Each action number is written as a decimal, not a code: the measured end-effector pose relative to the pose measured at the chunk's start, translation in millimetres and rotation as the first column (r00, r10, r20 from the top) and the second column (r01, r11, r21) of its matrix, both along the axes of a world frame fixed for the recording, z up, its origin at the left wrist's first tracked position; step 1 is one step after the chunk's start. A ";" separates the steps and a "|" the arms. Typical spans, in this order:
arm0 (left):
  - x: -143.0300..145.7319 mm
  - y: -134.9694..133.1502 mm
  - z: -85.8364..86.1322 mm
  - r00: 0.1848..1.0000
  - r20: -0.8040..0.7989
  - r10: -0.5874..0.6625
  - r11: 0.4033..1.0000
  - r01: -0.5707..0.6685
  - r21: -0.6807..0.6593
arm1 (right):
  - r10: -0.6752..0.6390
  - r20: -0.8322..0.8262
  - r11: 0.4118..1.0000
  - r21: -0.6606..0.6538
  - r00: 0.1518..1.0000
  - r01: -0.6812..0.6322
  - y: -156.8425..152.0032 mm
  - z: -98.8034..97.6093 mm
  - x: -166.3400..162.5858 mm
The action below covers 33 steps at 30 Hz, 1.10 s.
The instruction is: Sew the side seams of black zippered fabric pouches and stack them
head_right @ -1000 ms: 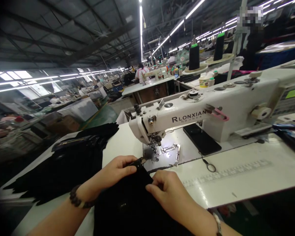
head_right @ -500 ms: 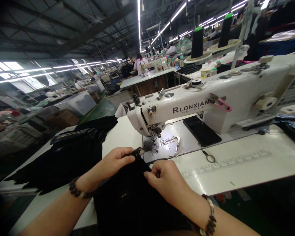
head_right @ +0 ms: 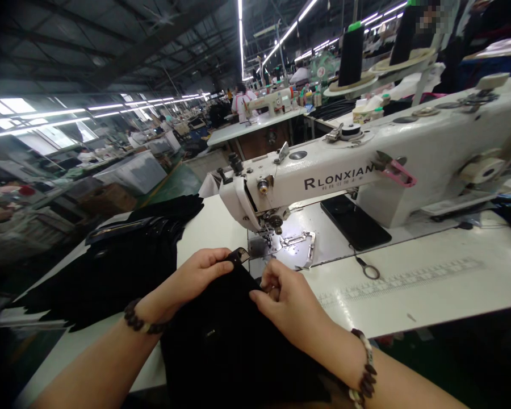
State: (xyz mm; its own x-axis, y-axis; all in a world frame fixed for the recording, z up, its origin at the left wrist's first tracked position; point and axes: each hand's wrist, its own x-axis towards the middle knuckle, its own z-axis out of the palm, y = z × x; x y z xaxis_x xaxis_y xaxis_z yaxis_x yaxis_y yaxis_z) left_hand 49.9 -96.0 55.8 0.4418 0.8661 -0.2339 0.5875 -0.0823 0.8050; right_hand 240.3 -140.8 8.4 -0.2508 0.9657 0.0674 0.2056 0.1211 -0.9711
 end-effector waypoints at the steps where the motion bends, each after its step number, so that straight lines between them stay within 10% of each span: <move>1: -0.2 1.6 -1.9 1.000 -0.013 -0.003 1.000 0.003 0.010 | 0.018 -0.010 0.999 0.030 1.000 -0.018 0.1 0.2 1.0; 8: -3.5 14.1 -13.8 0.996 -0.086 -0.021 0.999 0.024 0.041 | 0.333 0.268 0.850 0.330 0.904 -0.410 11.1 4.8 26.2; 16: 3.6 20.4 -20.5 0.988 -0.107 -0.114 0.993 0.117 0.024 | 0.154 0.750 0.285 0.590 0.643 -0.756 29.1 13.1 29.4; 25: 6.8 23.5 -47.2 0.930 -0.341 -0.138 0.983 0.171 0.070 | 0.121 0.864 0.231 0.455 0.489 -0.860 24.7 -10.5 18.8; 33: -17.9 86.6 -75.5 0.857 -0.483 0.182 0.961 -0.049 0.274 | 0.012 0.915 0.544 0.332 0.403 -0.770 84.8 -15.1 -30.2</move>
